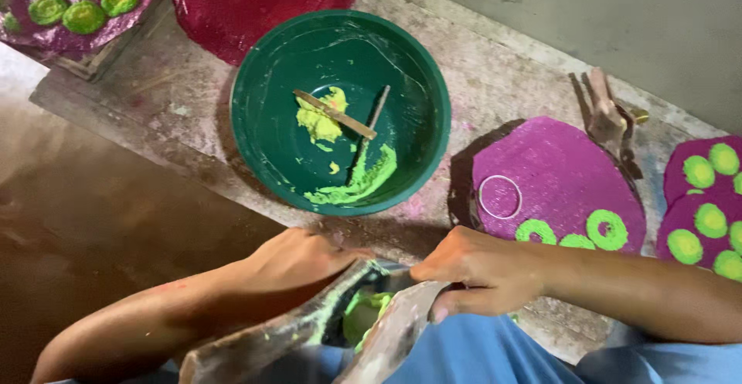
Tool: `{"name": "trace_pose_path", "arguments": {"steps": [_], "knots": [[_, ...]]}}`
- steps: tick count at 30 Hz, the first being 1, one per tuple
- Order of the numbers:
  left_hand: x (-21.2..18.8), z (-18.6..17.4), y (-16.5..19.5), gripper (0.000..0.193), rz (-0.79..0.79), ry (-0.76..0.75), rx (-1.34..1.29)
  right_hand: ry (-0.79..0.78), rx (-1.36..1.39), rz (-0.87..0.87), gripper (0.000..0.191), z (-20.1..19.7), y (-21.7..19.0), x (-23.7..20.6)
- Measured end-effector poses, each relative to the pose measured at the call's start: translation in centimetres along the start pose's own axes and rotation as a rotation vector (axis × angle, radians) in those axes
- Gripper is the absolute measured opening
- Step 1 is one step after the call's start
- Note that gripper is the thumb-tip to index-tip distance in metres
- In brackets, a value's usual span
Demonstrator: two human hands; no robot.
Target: The person scoops green dough from a large green basin into a wooden hand press, then squeezes the press to extrude ring-shaped dough pieces onto round purple boards, adding each piece beside the others and repeating across several boards.
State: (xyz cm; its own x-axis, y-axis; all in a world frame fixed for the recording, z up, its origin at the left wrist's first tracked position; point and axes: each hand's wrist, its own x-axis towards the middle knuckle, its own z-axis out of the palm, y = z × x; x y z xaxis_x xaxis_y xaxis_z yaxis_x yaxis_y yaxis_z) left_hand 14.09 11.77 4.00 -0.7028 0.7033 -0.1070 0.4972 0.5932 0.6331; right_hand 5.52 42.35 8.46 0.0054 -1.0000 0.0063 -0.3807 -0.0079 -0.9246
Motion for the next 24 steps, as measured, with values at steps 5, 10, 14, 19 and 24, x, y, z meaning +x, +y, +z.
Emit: {"name": "trace_pose_path", "arguments": {"steps": [5, 10, 14, 19, 24], "knots": [[-2.6, -2.2, -8.9, 0.027, -0.068, 0.261, -0.251, 0.183, -0.273, -0.079, 0.034, -2.9, -0.1, 1.1], [-2.8, -5.7, -13.7, 0.05, 0.163, 0.068, -1.05, 0.262, -1.354, -0.043, 0.023, -10.1, -0.5, 3.8], [0.8, -1.3, -15.2, 0.039, 0.365, 0.038, -1.608, 0.506, -1.686, -0.102, 0.036, -13.3, 2.2, 6.7], [1.5, 1.5, -19.4, 0.056, -0.157, 0.699, -1.267, 0.536, -1.103, 0.433, 0.02, -9.0, 11.9, 11.7], [1.3, 2.1, -20.4, 0.062, -0.171, 1.003, -0.991, 0.103, -0.819, 0.63, 0.03, -4.7, 23.8, 15.4]]}}
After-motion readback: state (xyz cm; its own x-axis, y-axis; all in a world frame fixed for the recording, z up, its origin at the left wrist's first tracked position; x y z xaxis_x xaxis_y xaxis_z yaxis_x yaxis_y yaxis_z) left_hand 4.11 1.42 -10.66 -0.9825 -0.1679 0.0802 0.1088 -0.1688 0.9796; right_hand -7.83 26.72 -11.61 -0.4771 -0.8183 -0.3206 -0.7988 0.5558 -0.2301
